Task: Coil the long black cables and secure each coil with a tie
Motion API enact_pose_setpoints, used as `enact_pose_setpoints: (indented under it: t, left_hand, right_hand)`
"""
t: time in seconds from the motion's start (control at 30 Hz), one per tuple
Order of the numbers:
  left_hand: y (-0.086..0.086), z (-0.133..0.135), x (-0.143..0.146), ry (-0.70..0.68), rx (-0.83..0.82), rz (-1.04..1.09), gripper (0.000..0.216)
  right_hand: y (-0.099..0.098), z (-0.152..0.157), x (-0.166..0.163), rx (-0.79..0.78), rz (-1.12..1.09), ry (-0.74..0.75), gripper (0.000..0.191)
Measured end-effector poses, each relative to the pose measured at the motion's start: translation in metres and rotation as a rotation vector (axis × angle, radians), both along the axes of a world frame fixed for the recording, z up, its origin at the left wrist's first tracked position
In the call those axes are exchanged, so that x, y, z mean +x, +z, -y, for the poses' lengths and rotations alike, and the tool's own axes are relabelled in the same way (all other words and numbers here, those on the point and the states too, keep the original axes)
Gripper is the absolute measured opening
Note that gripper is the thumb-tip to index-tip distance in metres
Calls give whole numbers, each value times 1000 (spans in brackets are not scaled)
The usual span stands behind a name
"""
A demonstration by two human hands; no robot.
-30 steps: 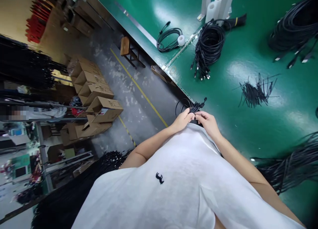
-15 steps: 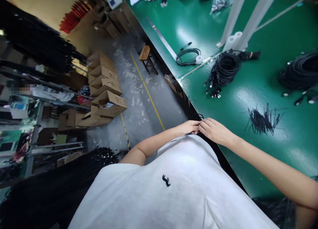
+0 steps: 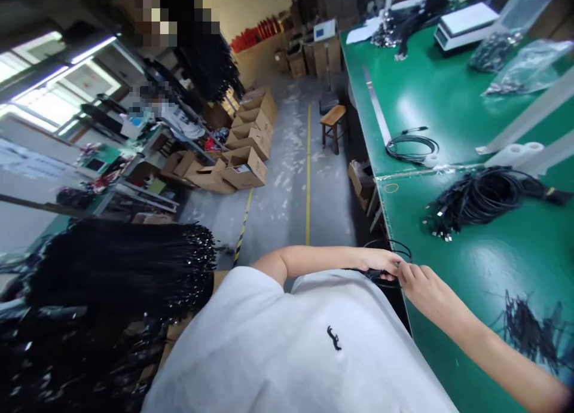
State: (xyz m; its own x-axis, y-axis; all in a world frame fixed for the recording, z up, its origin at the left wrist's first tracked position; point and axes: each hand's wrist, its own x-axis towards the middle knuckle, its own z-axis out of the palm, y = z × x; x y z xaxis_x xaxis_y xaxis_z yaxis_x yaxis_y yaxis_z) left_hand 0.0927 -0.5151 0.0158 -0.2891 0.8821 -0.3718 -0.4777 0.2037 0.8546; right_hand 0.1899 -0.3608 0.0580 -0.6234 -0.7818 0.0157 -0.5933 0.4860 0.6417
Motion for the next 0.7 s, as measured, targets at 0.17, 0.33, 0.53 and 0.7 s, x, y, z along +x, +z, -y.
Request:
enact_pose_setpoints:
  t: [0.17, 0.33, 0.53, 0.7]
  left_hand:
    - [-6, -10, -13, -51, 34, -5, 22]
    - [-4, -22, -16, -8, 1, -121, 32]
    - [-9, -46, -2, 55, -92, -589, 72]
    - [-14, -63, -2, 235, -62, -758, 63]
  right_hand:
    - [3, -3, -13, -7, -50, 70, 28]
    - [0, -7, -21, -74, -68, 21, 27]
    - [-29, -40, -39, -373, 32, -271, 27]
    - [-22, -55, -58, -592, 140, -484, 24]
